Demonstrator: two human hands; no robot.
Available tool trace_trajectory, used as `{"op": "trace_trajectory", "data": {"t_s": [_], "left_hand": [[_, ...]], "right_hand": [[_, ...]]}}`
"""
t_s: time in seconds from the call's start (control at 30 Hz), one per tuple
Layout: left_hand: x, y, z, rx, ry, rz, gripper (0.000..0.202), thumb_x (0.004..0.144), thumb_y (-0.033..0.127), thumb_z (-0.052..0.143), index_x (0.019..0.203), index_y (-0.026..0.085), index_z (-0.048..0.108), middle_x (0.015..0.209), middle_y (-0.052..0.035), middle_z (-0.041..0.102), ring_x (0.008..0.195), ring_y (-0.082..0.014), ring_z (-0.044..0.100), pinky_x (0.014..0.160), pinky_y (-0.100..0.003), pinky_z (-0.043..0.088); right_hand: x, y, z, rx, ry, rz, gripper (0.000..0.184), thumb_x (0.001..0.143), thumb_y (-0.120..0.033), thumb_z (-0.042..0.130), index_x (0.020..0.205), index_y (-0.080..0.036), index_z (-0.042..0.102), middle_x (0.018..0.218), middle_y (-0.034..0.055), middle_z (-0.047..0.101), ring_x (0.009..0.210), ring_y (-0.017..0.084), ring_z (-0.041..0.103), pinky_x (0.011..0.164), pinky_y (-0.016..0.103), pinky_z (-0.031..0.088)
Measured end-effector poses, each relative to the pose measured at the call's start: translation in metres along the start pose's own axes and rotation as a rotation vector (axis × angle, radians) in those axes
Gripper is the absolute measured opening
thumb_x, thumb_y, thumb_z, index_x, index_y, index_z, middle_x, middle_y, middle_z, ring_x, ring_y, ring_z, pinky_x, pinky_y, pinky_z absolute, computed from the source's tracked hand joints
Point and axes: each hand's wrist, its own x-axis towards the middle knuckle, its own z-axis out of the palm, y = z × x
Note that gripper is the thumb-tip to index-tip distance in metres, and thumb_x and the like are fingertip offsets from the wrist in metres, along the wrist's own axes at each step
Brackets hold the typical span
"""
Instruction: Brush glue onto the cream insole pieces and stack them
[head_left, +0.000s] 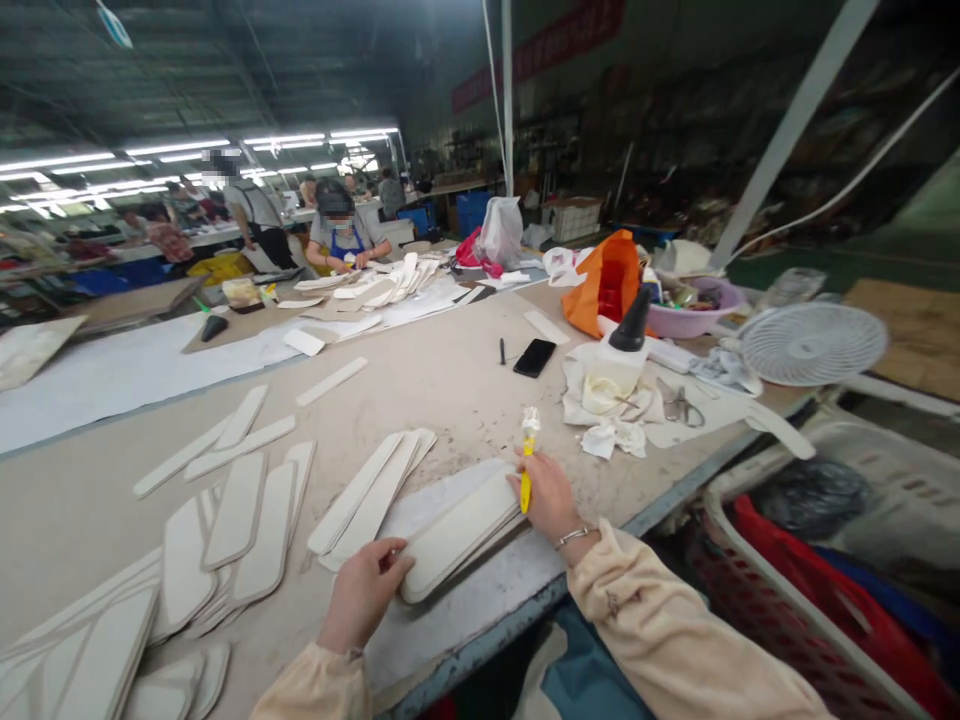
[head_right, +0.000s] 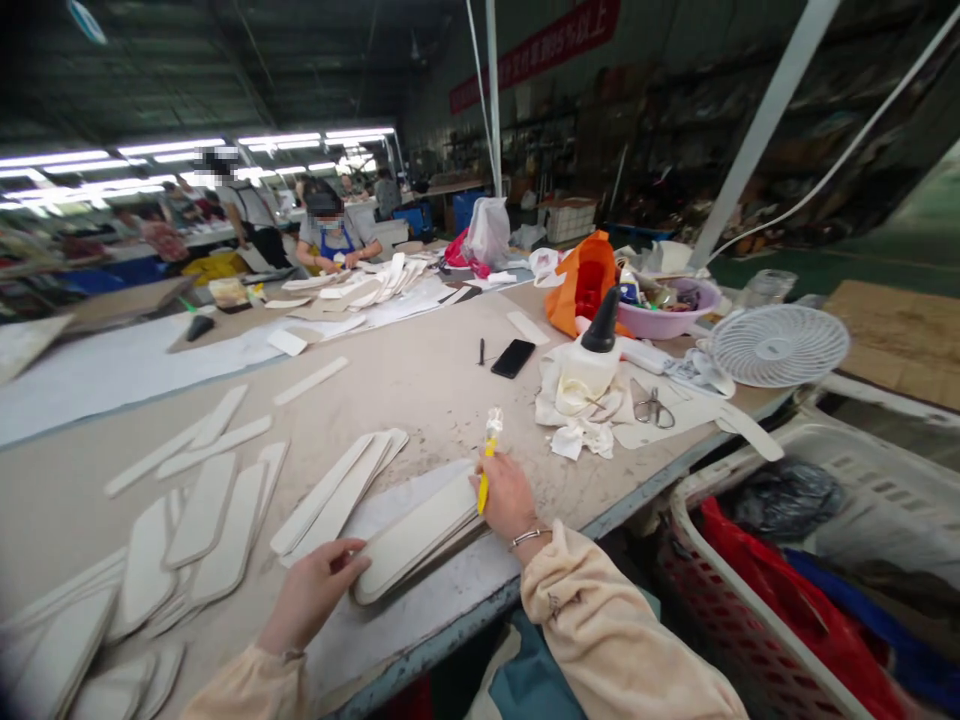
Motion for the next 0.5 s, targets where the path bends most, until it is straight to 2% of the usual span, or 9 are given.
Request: {"op": "trace_trajectory", "data": {"t_s": [0.07,0.13,0.2,0.27,0.37,0.5], "left_hand": [[0.001,-0.001,0.000,0.033,-0.003,0.006,0.032,0.076,0.039,0.052,0.094,0.019,0.068,0.074,-0.0010,0.066,0.072,-0.0177,0.060,0.067,-0.027,0.040],[0.002,-0.002,0.000,0.055,-0.011,0.008,0.033,0.076,0.041,0.050,0.095,0.019,0.068,0.076,-0.0018,0.066,0.074,-0.0184,0.061,0.068,-0.028,0.041],[0.003,-0.002,0.000,0.073,-0.022,0.013,0.034,0.077,0.041,0.049,0.096,0.019,0.067,0.078,-0.0024,0.066,0.074,-0.0187,0.061,0.069,-0.028,0.041],[0.003,-0.002,0.000,0.089,-0.028,0.027,0.034,0.078,0.041,0.048,0.096,0.019,0.067,0.079,-0.0028,0.066,0.075,-0.0187,0.061,0.070,-0.028,0.042],[0.002,-0.001,0.000,0.107,-0.028,0.051,0.034,0.079,0.041,0.047,0.096,0.019,0.067,0.079,-0.0030,0.065,0.076,-0.0189,0.061,0.071,-0.029,0.042],[0.001,-0.002,0.001,0.108,-0.016,0.061,0.033,0.079,0.042,0.047,0.095,0.020,0.066,0.081,-0.0033,0.065,0.078,-0.0194,0.061,0.073,-0.030,0.043]], "right_hand": [[-0.006,-0.015,0.001,0.062,-0.063,-0.127,0.006,0.085,-0.018,0.050,0.087,-0.020,0.055,0.113,0.0124,0.062,0.110,0.024,0.054,0.093,0.042,0.043],[-0.016,-0.034,0.007,0.110,-0.172,-0.280,0.006,0.087,-0.021,0.050,0.088,-0.021,0.056,0.109,0.0104,0.064,0.111,0.021,0.054,0.096,0.040,0.042],[-0.027,-0.049,0.016,0.113,-0.279,-0.410,0.010,0.088,-0.029,0.051,0.089,-0.021,0.057,0.107,0.0091,0.065,0.110,0.020,0.054,0.100,0.039,0.039],[-0.035,-0.057,0.023,0.095,-0.344,-0.471,0.018,0.087,-0.037,0.052,0.089,-0.020,0.058,0.106,0.0086,0.065,0.115,0.020,0.052,0.104,0.039,0.034],[-0.037,-0.049,0.022,0.061,-0.354,-0.398,0.023,0.085,-0.043,0.055,0.089,-0.021,0.058,0.104,0.0082,0.065,0.117,0.021,0.049,0.108,0.042,0.028],[-0.026,-0.020,0.004,0.011,-0.238,-0.134,0.018,0.083,-0.037,0.059,0.092,-0.021,0.055,0.100,0.0083,0.064,0.109,0.024,0.054,0.102,0.046,0.034]]}}
